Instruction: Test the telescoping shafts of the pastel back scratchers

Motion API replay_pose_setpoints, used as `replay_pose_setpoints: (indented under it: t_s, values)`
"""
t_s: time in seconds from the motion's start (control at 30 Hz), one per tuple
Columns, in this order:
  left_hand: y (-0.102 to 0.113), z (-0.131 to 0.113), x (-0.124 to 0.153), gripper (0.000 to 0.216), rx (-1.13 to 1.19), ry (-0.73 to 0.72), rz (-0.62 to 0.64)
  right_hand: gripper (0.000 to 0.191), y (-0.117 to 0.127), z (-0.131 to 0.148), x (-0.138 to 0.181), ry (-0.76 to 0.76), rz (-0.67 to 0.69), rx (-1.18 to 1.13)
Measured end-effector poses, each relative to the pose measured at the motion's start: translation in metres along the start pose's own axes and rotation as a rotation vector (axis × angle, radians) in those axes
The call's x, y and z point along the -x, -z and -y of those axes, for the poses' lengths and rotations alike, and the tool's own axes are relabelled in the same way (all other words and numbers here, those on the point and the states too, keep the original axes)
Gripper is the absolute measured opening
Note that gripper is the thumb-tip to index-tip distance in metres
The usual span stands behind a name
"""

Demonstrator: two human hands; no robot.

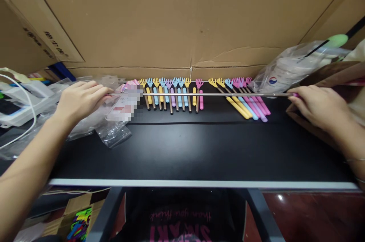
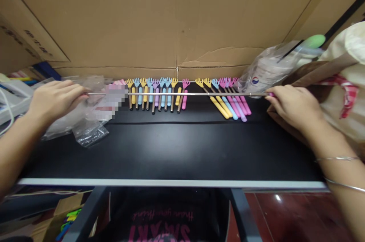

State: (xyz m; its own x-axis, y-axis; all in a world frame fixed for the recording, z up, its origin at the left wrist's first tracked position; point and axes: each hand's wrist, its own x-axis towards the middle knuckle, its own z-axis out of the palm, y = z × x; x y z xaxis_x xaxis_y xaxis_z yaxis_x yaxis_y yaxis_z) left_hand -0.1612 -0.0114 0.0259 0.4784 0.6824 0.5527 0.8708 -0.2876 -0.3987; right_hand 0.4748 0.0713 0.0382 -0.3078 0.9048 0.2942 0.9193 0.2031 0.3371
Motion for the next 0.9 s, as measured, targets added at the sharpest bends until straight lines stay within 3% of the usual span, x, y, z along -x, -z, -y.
replay_pose_setpoints:
  t_s: [0.17,0.33,0.43,0.67,0.77,0.9]
  values:
    - [0.0,-0.001,-0.001,0.021,-0.106,-0.01,-0.033,0.037,0.005,0.009,0.002,-0.039,0.045,0.04]
    - [-0.005,-0.011,-0.014,0.022,-0.162,-0.086,-0.084,0.036,0.013,0.03,0.004,0.077,-0.073,0.086]
    - [-0.001,-0.044,-0.037,0.021,-0.126,-0.136,-0.046,0.036,0.021,0.063,-0.001,0.204,-0.133,0.04]
    - [0.024,-0.164,-0.09,0.03,0.071,-0.202,-0.104,0.038,0.055,0.182,0.001,0.471,-0.321,-0.143]
    - [0.026,-0.183,-0.094,0.03,0.102,-0.174,-0.133,0.035,0.069,0.204,0.005,0.451,-0.376,-0.111]
    - [0.025,-0.18,-0.092,0.031,0.094,-0.156,-0.141,0.034,0.076,0.208,0.004,0.444,-0.362,-0.101]
